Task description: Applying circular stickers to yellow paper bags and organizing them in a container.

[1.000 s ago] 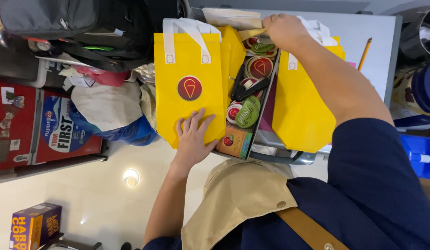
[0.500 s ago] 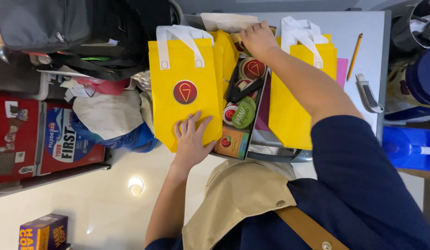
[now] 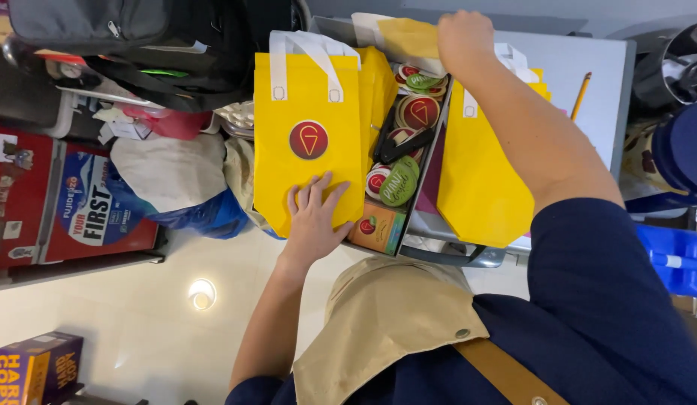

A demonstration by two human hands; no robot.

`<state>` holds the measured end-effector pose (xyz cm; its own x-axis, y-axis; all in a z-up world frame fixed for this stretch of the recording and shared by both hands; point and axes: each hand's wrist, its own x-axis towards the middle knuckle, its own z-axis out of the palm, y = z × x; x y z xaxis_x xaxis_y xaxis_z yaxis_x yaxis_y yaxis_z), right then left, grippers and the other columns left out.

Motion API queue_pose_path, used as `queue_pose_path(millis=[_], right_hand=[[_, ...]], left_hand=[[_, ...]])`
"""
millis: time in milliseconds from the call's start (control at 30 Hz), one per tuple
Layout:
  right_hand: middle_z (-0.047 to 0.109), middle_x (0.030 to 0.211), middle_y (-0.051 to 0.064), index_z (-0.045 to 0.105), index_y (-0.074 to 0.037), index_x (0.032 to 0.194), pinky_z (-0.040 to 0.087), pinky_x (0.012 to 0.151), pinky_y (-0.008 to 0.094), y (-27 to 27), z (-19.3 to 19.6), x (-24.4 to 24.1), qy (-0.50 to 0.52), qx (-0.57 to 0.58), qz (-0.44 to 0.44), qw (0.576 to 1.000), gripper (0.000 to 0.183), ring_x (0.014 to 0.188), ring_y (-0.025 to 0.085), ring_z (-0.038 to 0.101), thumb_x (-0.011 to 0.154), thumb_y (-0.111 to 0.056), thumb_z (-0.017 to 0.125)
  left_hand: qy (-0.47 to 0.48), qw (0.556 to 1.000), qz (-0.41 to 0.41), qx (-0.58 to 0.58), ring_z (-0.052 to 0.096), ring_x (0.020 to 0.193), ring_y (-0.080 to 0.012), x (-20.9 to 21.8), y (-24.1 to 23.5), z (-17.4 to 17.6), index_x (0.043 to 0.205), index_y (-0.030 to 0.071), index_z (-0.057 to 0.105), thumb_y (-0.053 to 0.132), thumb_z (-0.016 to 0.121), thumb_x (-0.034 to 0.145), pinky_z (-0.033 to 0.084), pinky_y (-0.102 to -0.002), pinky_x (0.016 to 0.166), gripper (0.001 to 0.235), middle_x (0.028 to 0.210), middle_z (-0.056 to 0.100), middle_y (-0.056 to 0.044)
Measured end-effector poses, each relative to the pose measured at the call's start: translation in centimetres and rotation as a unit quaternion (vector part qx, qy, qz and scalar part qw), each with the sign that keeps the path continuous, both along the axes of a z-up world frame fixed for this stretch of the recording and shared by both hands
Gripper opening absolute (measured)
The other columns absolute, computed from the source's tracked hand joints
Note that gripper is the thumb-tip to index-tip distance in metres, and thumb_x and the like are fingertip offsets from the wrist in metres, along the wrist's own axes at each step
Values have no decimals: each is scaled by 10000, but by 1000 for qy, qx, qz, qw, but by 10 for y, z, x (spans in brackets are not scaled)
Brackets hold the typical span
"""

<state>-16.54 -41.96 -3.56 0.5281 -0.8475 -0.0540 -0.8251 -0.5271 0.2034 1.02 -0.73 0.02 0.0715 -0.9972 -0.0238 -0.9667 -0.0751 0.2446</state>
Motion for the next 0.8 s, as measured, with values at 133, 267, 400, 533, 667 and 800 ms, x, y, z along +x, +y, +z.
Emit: queue_pose_path(millis=[133,267,400,533,667,800], right_hand=[[748,832,119,731,-60,1082,617,611,474,-3,-31,1,-48,-13,32,998,286,749,362,729,821,39,668],[617,1107,197,679,5,1153,547,692,525,0,-54,17,-200,-115,121,965,286,940,422,599,874,-54,702],[414,1127,140,655,-10,916,377,754,477,1,-71,28,-330,-165,153,917,165,1016,361,410,957,-67,805],[300,1547,194,639,-53,1207,416,1023,613,14,-57,37,-309,-84,101,942,264,1368,443,334,1000,-37,801],[494,1347,223,496,-6,1465,460,929,529,21,-42,41,-356,9,140,924,597,1162,433,515,910,188,596],[426,1374,224,587,-133,1406,427,1000,571,12,-41,64,-412,87,78,904,464,1110,534,570,990,54,496]], left_hand=[[1,1000,-4,-4,381,1413,-356,0,1,-3,1445,268,507,460,777,850,189,-614,1192,681,1561,426,-95],[-1,1000,2,-1,370,1429,-357,-3,2,-2,1448,269,496,456,762,863,183,-612,1201,669,1572,415,-91],[-12,999,-8,-39,396,1419,-371,-1,3,-8,1431,252,527,455,764,866,235,-617,1181,646,1556,442,-109],[0,1000,0,-14,363,1437,-374,-1,2,-5,1449,254,513,453,765,869,202,-620,1195,663,1572,418,-112],[6,1000,-1,-1,354,1447,-371,-2,2,-3,1457,266,496,454,744,887,180,-623,1202,649,1580,410,-106],[-21,998,-22,-53,402,1425,-382,4,5,-18,1459,261,513,504,715,878,275,-652,1125,662,1542,450,-123]])
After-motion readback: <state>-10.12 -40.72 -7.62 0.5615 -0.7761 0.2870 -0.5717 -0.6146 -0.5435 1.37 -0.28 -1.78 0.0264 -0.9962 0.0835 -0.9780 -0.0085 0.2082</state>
